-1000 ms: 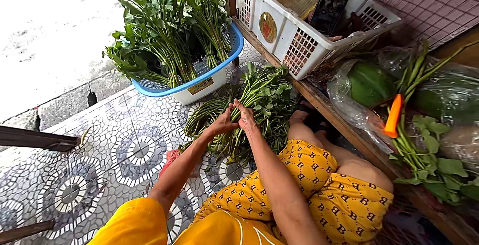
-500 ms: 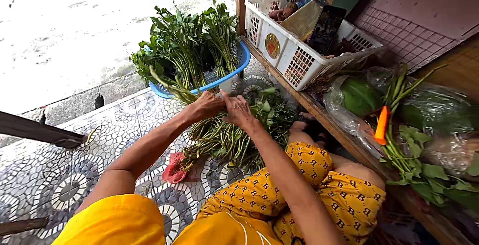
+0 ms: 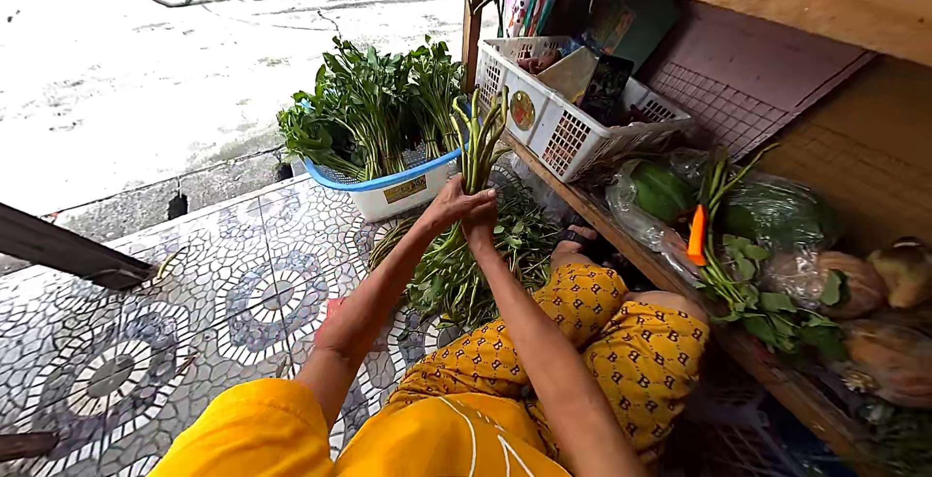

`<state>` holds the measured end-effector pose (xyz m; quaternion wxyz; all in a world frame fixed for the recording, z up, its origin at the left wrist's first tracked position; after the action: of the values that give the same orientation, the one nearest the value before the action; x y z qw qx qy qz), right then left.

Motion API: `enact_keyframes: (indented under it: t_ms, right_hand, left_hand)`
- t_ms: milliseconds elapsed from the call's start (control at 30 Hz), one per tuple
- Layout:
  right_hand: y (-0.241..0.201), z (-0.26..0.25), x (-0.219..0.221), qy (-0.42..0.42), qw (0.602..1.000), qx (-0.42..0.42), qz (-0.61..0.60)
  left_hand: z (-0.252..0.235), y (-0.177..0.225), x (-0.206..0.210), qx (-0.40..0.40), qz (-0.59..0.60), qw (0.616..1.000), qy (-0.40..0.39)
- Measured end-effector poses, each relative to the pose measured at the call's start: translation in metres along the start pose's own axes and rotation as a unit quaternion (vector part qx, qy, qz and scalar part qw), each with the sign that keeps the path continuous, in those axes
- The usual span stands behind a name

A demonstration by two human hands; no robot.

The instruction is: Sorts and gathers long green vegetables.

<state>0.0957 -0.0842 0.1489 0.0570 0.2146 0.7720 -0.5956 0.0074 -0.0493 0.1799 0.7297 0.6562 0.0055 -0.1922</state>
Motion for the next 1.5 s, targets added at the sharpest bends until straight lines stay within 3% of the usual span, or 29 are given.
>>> enact_keyframes:
  t_ms: [67,167,200,300,367,500,567,733,867,1100,1233,1367,1500]
  right_hand:
    - [-0.001,0.009,0.001,0.039,0.997,-0.057,0.026]
    - [-0.001,0.002,-0.003,0.054,0.995,-0.052,0.072]
    - [-0.003,0.001,-0.010,0.016,0.995,-0.059,0.082]
    - [-0.012,-0.013,-0.048,-0.229,0.966,-0.049,0.113]
    - [-0.010,-0.028,-0.081,-0.285,0.948,-0.047,0.136]
    - [0.012,-0.052,-0.165,-0.164,0.977,-0.027,0.137]
    - [0.029,-0.060,-0.213,-0.098,0.976,0.007,0.194]
    - [0.101,-0.057,-0.317,0.032,0.903,0.160,0.396]
    - [0.168,-0.049,-0.348,0.044,0.870,0.250,0.424]
    - [0.159,-0.055,-0.355,0.071,0.867,0.272,0.411]
    - [0.149,-0.055,-0.363,0.175,0.897,0.294,0.278]
    - [0.112,-0.033,-0.350,0.306,0.912,0.272,-0.041]
    - [0.052,0.016,-0.311,0.256,0.904,0.184,-0.288]
  left_hand:
    - [-0.005,0.001,0.009,0.029,0.013,0.999,0.003]
    - [-0.014,0.006,0.016,0.037,-0.002,0.999,0.016]
    - [-0.017,0.008,0.015,0.026,-0.003,1.000,0.012]
    - [-0.038,0.012,-0.001,-0.021,0.088,0.995,-0.051]
    - [-0.053,0.010,-0.020,-0.058,0.164,0.978,-0.111]
    - [-0.076,-0.003,-0.045,-0.056,0.255,0.956,-0.135]
    - [-0.082,-0.009,-0.052,-0.059,0.268,0.952,-0.135]
    - [-0.089,-0.039,-0.051,-0.105,0.260,0.951,-0.129]
    - [-0.088,-0.062,-0.040,-0.145,0.256,0.945,-0.139]
    - [-0.078,-0.092,-0.014,-0.140,0.154,0.962,-0.178]
    - [-0.067,-0.095,-0.005,-0.148,0.143,0.961,-0.187]
    - [-0.061,-0.096,-0.006,-0.136,0.148,0.961,-0.191]
    - [-0.051,-0.092,-0.014,-0.124,0.144,0.966,-0.177]
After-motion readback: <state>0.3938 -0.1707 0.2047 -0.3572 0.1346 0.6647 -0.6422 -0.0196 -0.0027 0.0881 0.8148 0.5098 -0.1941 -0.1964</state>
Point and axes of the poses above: each hand's wrist, its own z-axis away from the middle knuckle, its own x-axis out of the palm, y = z × x, the point moved 1 cm from there along -z, towards the middle knuckle, and after that the axes turned 10 degrees about -x, right-handed, at the moved point
